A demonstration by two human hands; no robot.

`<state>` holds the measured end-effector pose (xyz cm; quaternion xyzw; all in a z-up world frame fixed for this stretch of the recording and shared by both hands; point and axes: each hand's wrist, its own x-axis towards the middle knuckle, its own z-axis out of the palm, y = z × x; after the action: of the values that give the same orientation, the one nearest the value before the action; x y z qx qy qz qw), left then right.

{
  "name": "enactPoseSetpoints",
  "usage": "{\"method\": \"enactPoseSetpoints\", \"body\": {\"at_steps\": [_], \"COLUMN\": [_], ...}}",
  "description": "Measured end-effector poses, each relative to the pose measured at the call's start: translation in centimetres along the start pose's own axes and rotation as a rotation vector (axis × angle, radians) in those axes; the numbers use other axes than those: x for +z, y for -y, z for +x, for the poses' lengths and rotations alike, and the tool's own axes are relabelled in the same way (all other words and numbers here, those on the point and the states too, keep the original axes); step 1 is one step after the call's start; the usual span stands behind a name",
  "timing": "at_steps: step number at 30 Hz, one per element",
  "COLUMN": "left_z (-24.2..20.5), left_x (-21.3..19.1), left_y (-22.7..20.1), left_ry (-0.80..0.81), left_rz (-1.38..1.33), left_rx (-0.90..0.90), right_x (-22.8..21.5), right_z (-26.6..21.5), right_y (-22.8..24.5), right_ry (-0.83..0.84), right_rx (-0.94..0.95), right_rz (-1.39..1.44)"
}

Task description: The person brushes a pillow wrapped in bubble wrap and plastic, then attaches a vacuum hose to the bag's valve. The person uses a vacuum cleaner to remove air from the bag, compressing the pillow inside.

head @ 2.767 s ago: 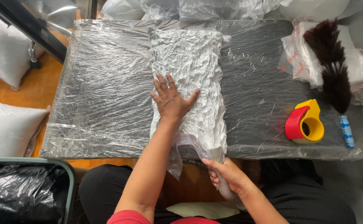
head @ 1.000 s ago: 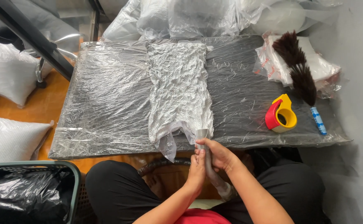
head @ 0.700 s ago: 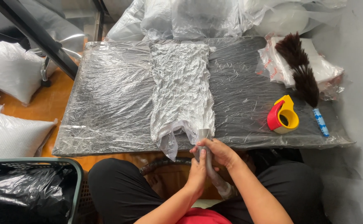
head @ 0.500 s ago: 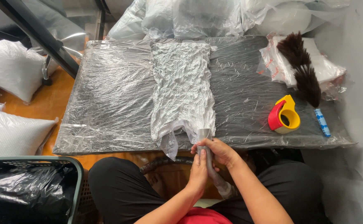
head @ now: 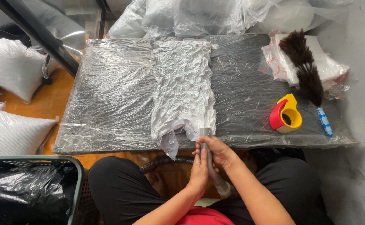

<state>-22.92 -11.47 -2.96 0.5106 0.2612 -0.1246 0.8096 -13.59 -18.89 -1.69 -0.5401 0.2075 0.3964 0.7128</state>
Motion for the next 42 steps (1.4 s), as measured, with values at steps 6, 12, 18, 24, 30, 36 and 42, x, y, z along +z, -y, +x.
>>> {"method": "enactPoseSetpoints", "body": {"at_steps": [6, 12, 18, 24, 30, 36, 42], "left_z": [-0.2, 0.1, 0.0, -0.1, -0.2, -0.2, -0.6], "left_x": [-0.3, -0.8, -0.5, -0.2, -0.4, -0.4, -0.5], "left_y": [0.2, 0.6, -0.4, -1.3, -1.5, -1.4, -1.5], "left_ry": [0.004, 0.025, -0.011, -0.064, -0.068, -0.058, -0.089], "left_rz": [0.026, 0.132, 0.187, 0.216, 0.230, 0.224, 0.315], "left_rx": [0.008, 0.109, 0.165, 0.180, 0.226, 0.257, 0.268], "right_x": [0.8, 1.6, 1.6, 0.9, 1.0, 1.6, 2.1], "right_z": [-0.4, -1.5, -0.4, 1.8, 2.6, 2.4, 1.8], "right_y": [0.1, 1.3, 1.9, 2.5, 3.0, 3.7, 4.0], "right_ry": [-0.047, -0.028, -0.037, 0.018, 0.047, 0.027, 0.014], "right_rx": [-0.055, -0.020, -0.019, 0.017, 0.047, -0.024, -0.069], "right_rz": [0.008, 0.035, 0.141, 0.183, 0.215, 0.317, 0.315]}}
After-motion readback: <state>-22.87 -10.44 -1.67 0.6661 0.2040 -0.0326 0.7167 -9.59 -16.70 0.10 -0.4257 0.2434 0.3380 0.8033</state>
